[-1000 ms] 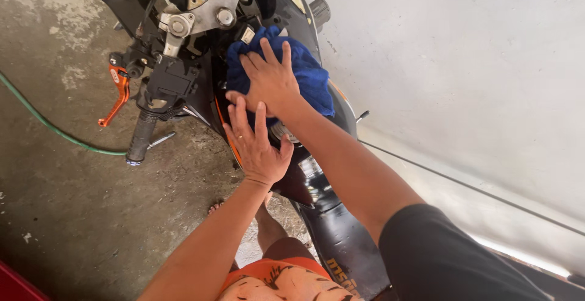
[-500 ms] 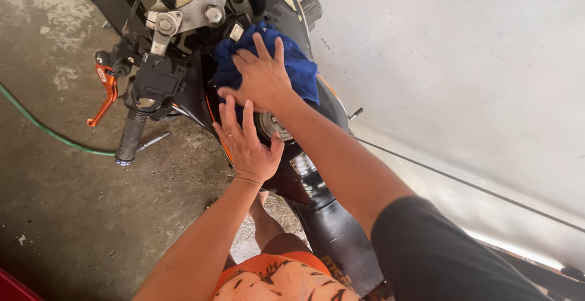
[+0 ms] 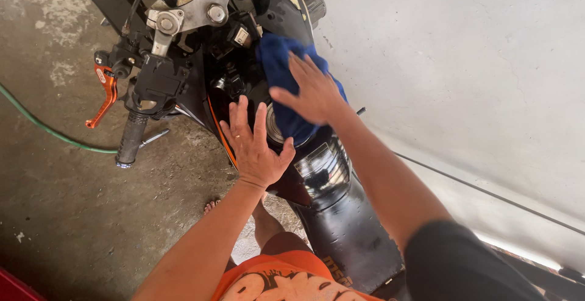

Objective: The person wipes the motorcycle's fuel tank, seat, and handlebar area with a blue cloth. They repeatedly rub the same surfaces, focusing on the tank and seat, and occasionally adjust the cloth.

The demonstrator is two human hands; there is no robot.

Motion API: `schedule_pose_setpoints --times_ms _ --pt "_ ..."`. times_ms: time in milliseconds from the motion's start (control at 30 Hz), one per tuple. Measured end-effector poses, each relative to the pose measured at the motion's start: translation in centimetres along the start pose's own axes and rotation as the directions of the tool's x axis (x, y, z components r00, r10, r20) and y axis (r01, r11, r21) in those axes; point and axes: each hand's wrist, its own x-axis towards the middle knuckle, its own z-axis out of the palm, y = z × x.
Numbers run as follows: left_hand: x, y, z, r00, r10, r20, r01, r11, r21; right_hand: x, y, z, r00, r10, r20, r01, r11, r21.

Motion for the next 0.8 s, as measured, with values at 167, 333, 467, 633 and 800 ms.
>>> schedule_pose_setpoints --times_ms 167,333,467,633,800 --pt "0.5 -0.3 -0.1 1.000 -0.008 0.027 0.007 1.000 0.020 8.9 -0.3 0.6 0.991 0.046 0.124 -0.050 0.998 0.033" --pt "0.2 0.4 0.1 1.000 0.012 0.000 -0.012 1.000 0.005 3.6 1.5 0.6 0.996 -0.012 0.089 0.009 0.999 0.033" --pt "0.6 0.1 -0.4 1.000 0.011 0.006 -0.011 1.000 -0.001 0.6 4.3 1.2 0.998 -0.058 0.029 0.055 0.995 0.082" --pt "0.3 0.7 -0.3 0.999 0.014 0.052 -0.016 0.999 0.033 4.8 6.9 2.6 0.999 0.043 0.006 -0.044 0.984 0.175" --pt "0.7 0.4 -0.8 0.995 -0.025 0.099 0.020 0.998 0.053 0.6 8.9 5.4 0.988 0.153 -0.027 -0.141 0.957 0.255"
